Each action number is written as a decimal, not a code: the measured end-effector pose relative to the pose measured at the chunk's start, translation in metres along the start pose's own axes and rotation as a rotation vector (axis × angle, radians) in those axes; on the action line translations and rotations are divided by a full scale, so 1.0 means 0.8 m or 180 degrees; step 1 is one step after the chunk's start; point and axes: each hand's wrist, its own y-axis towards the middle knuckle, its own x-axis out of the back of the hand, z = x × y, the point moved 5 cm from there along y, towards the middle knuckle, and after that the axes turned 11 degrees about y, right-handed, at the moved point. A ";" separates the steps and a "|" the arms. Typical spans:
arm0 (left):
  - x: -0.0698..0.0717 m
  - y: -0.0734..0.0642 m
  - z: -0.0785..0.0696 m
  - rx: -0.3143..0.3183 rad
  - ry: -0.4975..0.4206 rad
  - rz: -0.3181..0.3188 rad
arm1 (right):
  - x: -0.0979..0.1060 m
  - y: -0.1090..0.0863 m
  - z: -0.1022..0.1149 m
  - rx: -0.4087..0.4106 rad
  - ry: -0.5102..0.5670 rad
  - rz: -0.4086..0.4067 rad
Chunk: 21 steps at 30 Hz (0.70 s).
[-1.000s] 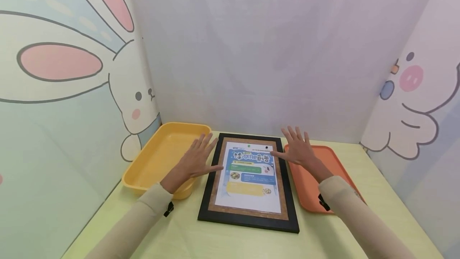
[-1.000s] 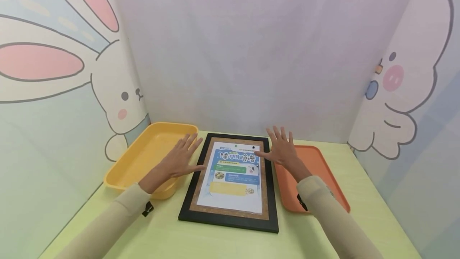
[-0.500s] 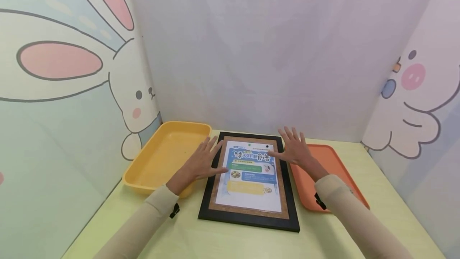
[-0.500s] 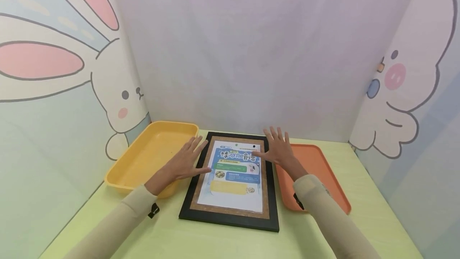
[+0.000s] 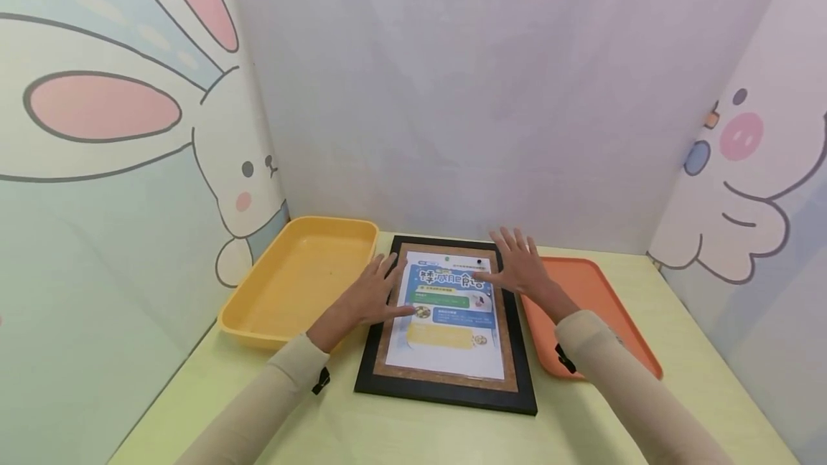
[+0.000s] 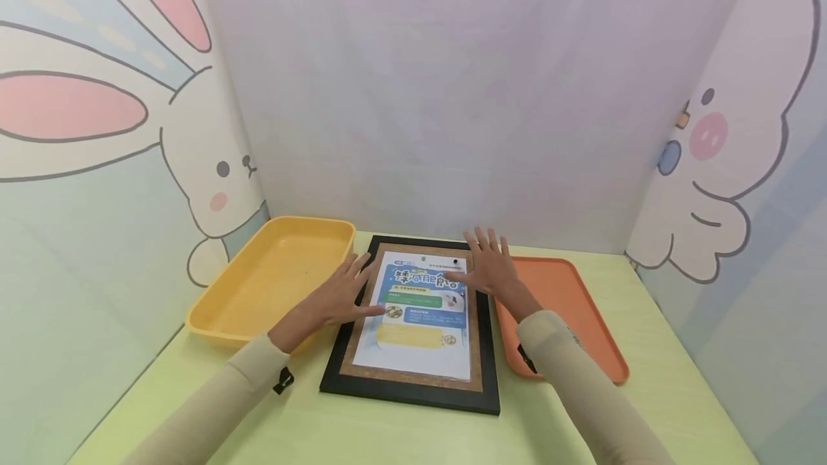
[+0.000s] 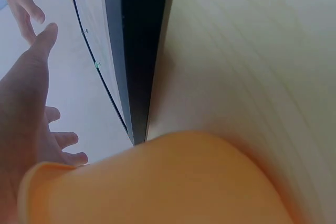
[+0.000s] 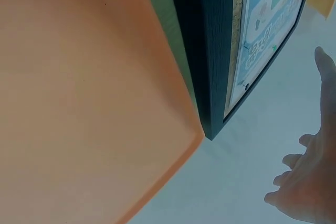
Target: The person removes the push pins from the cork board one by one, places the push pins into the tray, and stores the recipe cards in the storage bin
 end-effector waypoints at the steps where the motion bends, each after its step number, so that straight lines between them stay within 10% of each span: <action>1: -0.001 0.000 -0.001 0.0001 -0.0020 0.0019 | -0.001 0.000 0.001 0.0006 0.0002 -0.0001; 21: -0.012 0.003 -0.019 0.0081 -0.0080 0.0441 | -0.028 0.013 0.009 -0.0026 0.0057 0.0253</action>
